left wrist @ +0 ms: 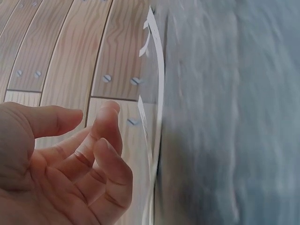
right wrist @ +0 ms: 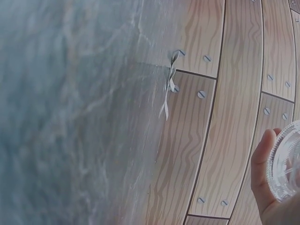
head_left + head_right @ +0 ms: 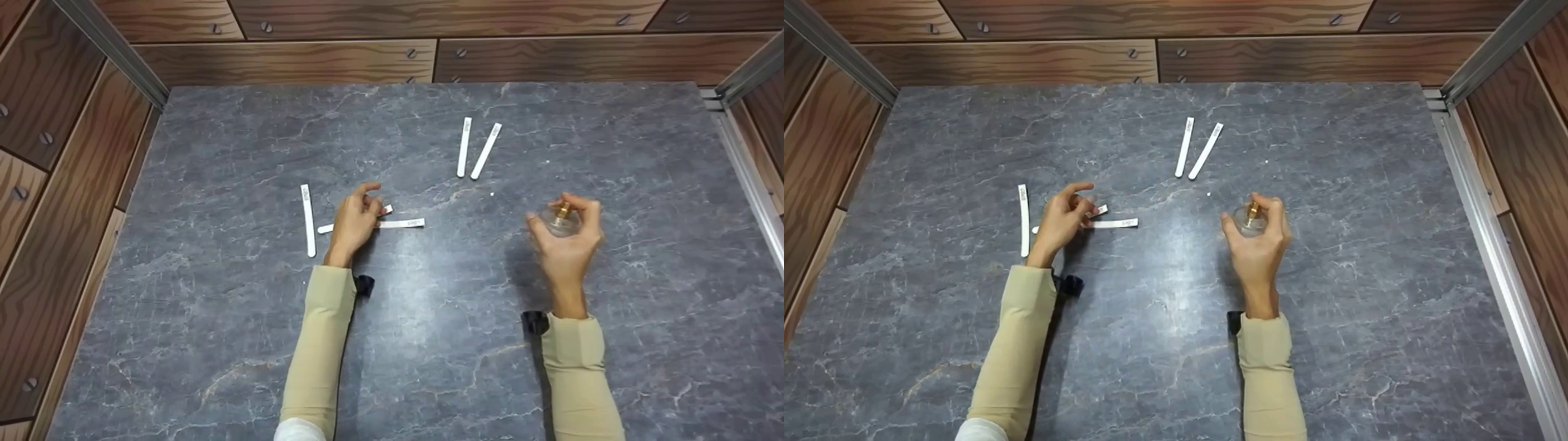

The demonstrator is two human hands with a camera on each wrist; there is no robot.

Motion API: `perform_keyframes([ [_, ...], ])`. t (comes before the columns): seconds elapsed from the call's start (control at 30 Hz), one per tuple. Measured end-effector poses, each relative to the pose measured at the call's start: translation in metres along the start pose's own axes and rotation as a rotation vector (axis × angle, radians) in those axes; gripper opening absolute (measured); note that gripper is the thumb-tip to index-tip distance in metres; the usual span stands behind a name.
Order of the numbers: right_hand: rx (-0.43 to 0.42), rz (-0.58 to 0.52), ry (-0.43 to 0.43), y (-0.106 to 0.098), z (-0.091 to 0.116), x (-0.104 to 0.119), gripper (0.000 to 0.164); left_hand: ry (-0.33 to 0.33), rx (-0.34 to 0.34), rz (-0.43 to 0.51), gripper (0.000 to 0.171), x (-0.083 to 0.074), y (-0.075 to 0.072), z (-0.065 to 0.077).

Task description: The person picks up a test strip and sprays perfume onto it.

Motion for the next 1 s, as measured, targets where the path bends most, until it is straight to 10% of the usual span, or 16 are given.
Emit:
perform_keyframes([
  [1.0, 0.02, 0.01, -0.038, 0.003, 0.001, 0.001, 0.045, -0.039, -0.027, -0.012, 0.023, 0.022, -0.032, 0.002],
])
Point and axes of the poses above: each hand's wrist, its own z-axis away from the middle knuckle, its own y-axis out of the palm, x = y × z, the point moved 6 cm from there along -z, towards the middle knuckle, and after that the axes turned 2 degrees about -y, right-handed, at the moved point
